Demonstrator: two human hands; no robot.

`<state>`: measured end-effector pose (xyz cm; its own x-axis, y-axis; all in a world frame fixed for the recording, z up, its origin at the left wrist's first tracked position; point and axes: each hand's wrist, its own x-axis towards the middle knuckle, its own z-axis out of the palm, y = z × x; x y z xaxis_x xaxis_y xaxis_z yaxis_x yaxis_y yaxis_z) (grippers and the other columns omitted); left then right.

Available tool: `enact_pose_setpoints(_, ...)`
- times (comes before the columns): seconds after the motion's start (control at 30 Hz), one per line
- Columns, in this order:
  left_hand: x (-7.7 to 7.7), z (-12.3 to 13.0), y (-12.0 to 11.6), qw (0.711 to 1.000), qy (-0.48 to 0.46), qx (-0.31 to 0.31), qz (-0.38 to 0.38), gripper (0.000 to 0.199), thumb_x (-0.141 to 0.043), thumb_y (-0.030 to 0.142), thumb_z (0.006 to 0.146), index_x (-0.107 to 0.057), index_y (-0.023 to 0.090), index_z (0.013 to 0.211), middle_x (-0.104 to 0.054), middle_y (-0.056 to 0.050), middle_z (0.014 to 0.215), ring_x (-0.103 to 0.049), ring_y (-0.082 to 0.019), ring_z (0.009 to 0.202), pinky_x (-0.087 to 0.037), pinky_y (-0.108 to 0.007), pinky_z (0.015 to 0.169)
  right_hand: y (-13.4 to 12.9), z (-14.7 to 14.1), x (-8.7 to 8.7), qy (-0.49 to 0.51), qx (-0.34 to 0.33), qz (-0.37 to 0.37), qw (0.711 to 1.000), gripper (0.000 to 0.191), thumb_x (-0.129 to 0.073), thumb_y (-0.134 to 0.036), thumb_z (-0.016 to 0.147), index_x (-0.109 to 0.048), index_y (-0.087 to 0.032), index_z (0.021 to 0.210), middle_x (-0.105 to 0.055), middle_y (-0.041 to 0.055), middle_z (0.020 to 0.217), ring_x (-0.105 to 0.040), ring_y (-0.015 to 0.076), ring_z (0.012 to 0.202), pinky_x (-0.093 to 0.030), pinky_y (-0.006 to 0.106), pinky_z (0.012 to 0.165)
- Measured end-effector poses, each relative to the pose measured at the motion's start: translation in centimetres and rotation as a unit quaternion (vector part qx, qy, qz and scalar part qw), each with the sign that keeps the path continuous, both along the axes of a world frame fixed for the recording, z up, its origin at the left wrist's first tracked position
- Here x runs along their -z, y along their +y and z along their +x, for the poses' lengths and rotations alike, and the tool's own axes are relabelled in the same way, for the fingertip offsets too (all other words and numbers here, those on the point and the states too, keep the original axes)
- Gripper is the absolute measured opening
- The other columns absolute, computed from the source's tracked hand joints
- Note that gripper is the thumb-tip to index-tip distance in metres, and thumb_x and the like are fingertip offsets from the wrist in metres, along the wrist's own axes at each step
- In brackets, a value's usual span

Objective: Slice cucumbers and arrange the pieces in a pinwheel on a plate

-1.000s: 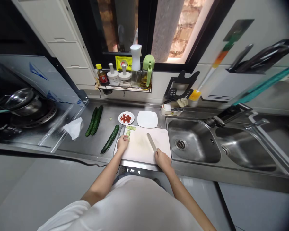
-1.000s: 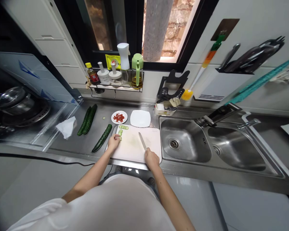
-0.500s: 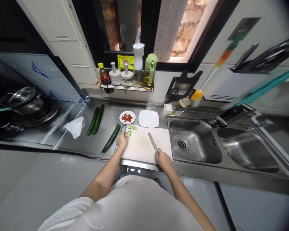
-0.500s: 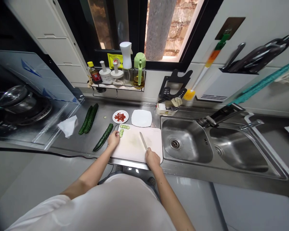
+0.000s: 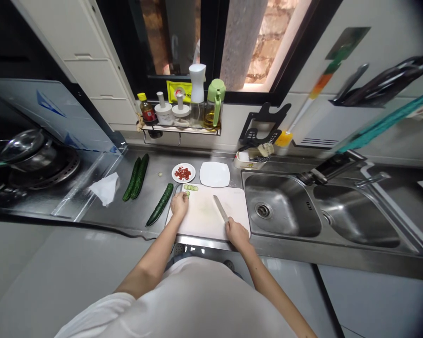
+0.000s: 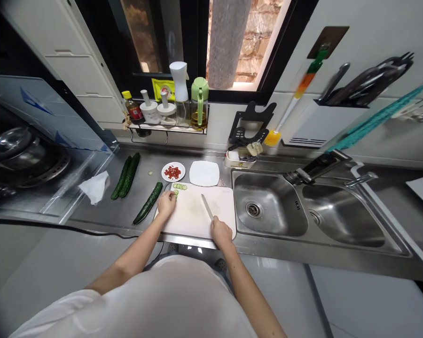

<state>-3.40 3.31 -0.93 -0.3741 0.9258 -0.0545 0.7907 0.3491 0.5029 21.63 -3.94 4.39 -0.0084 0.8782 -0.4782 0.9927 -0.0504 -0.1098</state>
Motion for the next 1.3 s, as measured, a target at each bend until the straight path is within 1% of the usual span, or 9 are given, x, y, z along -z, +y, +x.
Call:
enact_pose_setpoints(0.17, -0.5, 1.9, 2.4, 0.999, 0.006, 0.033, 0.014, 0.029, -0.048, 0.026, 0.088, -0.063, 0.024, 0.112, -0.063, -0.008, 0.109, -0.057, -0.023, 0.102, -0.043, -0.032, 0.086, 0.0, -0.1, 0.0, -0.003, -0.012, 0.001, 1.000, 0.032, -0.026, -0.029, 0.099, -0.051, -0.018, 0.116, -0.069, 0.0140, 0.100, -0.065, 0.0235, 0.096, -0.041, 0.031, 0.077)
enact_pose_setpoints(0.37, -0.9, 3.0, 5.2, 0.994, 0.054, 0.086, -0.038, 0.035, -0.052, 0.026, 0.086, -0.061, 0.021, 0.120, -0.059, -0.015, 0.118, -0.052, -0.029, 0.112, -0.040, -0.038, 0.092, -0.1, -0.3, 0.1, 0.002, -0.018, 0.010, 1.000, 0.031, -0.027, -0.027, 0.099, -0.051, -0.018, 0.115, -0.070, 0.0135, 0.098, -0.066, 0.0225, 0.096, -0.041, 0.031, 0.077)
enact_pose_setpoints(0.5, -1.0, 3.0, 5.9, 0.988, 0.082, 0.116, -0.059, 0.033, -0.051, 0.024, 0.086, -0.064, 0.018, 0.116, -0.057, -0.018, 0.118, -0.051, -0.031, 0.113, -0.040, -0.041, 0.091, -0.1, -0.3, -0.2, 0.003, -0.016, 0.001, 1.000, 0.031, -0.028, -0.026, 0.098, -0.051, -0.017, 0.116, -0.069, 0.0135, 0.100, -0.065, 0.0224, 0.097, -0.041, 0.031, 0.078)
enact_pose_setpoints(0.73, -1.3, 2.8, 6.2, 0.987, 0.091, 0.118, -0.057, 0.025, -0.050, 0.023, 0.087, -0.064, 0.021, 0.108, -0.062, -0.013, 0.113, -0.054, -0.026, 0.108, -0.040, -0.034, 0.086, 0.0, -0.1, -0.2, 0.011, -0.023, -0.002, 1.000, 0.031, -0.029, -0.026, 0.097, -0.051, -0.017, 0.117, -0.069, 0.0137, 0.100, -0.065, 0.0223, 0.097, -0.041, 0.031, 0.079)
enact_pose_setpoints(0.87, -1.4, 3.1, 5.8, 0.993, 0.037, 0.094, -0.067, 0.018, -0.052, 0.023, 0.086, -0.064, 0.022, 0.099, -0.067, -0.010, 0.103, -0.059, -0.024, 0.100, -0.041, -0.032, 0.081, 0.1, 0.0, 0.0, 0.011, -0.024, 0.004, 1.000, 0.031, -0.028, -0.026, 0.097, -0.052, -0.017, 0.115, -0.069, 0.0139, 0.098, -0.065, 0.0234, 0.096, -0.042, 0.032, 0.077)
enact_pose_setpoints(0.97, -1.0, 3.4, 4.9, 0.994, -0.045, 0.057, -0.082, 0.014, -0.056, 0.027, 0.084, -0.064, 0.024, 0.095, -0.069, -0.005, 0.095, -0.061, -0.020, 0.089, -0.041, -0.028, 0.073, 0.1, -0.1, 0.0, 0.010, -0.020, 0.005, 1.000, 0.031, -0.028, -0.026, 0.098, -0.052, -0.018, 0.115, -0.069, 0.0138, 0.099, -0.065, 0.0237, 0.096, -0.042, 0.032, 0.078)
enact_pose_setpoints(1.03, -0.6, 3.7, 3.9, 0.989, -0.109, 0.046, -0.085, 0.014, -0.059, 0.029, 0.081, -0.064, 0.024, 0.093, -0.069, -0.001, 0.089, -0.062, -0.017, 0.081, -0.041, -0.025, 0.068, 0.1, -0.2, 0.0, 0.011, -0.017, 0.002, 1.000, 0.031, -0.028, -0.027, 0.098, -0.052, -0.018, 0.116, -0.069, 0.0135, 0.099, -0.065, 0.0231, 0.097, -0.041, 0.031, 0.078)
enact_pose_setpoints(1.17, 0.2, 4.6, 1.7, 0.975, -0.178, 0.081, -0.104, 0.015, -0.065, 0.026, 0.075, -0.065, 0.021, 0.089, -0.067, 0.001, 0.080, -0.059, -0.012, 0.070, -0.039, -0.022, 0.061, 0.1, -0.2, -0.1, 0.011, -0.021, 0.001, 1.000, 0.031, -0.028, -0.026, 0.098, -0.052, -0.017, 0.116, -0.069, 0.0134, 0.099, -0.065, 0.0232, 0.097, -0.042, 0.031, 0.079)
enact_pose_setpoints(1.3, 0.3, 5.2, 0.0, 0.971, -0.174, 0.106, -0.125, 0.012, -0.066, 0.025, 0.074, -0.065, 0.021, 0.085, -0.067, 0.001, 0.079, -0.058, -0.012, 0.069, -0.038, -0.021, 0.060, 0.0, -0.3, -0.1, 0.009, -0.029, 0.005, 1.000, 0.031, -0.028, -0.026, 0.098, -0.052, -0.017, 0.116, -0.069, 0.0142, 0.099, -0.065, 0.0241, 0.097, -0.042, 0.033, 0.079)
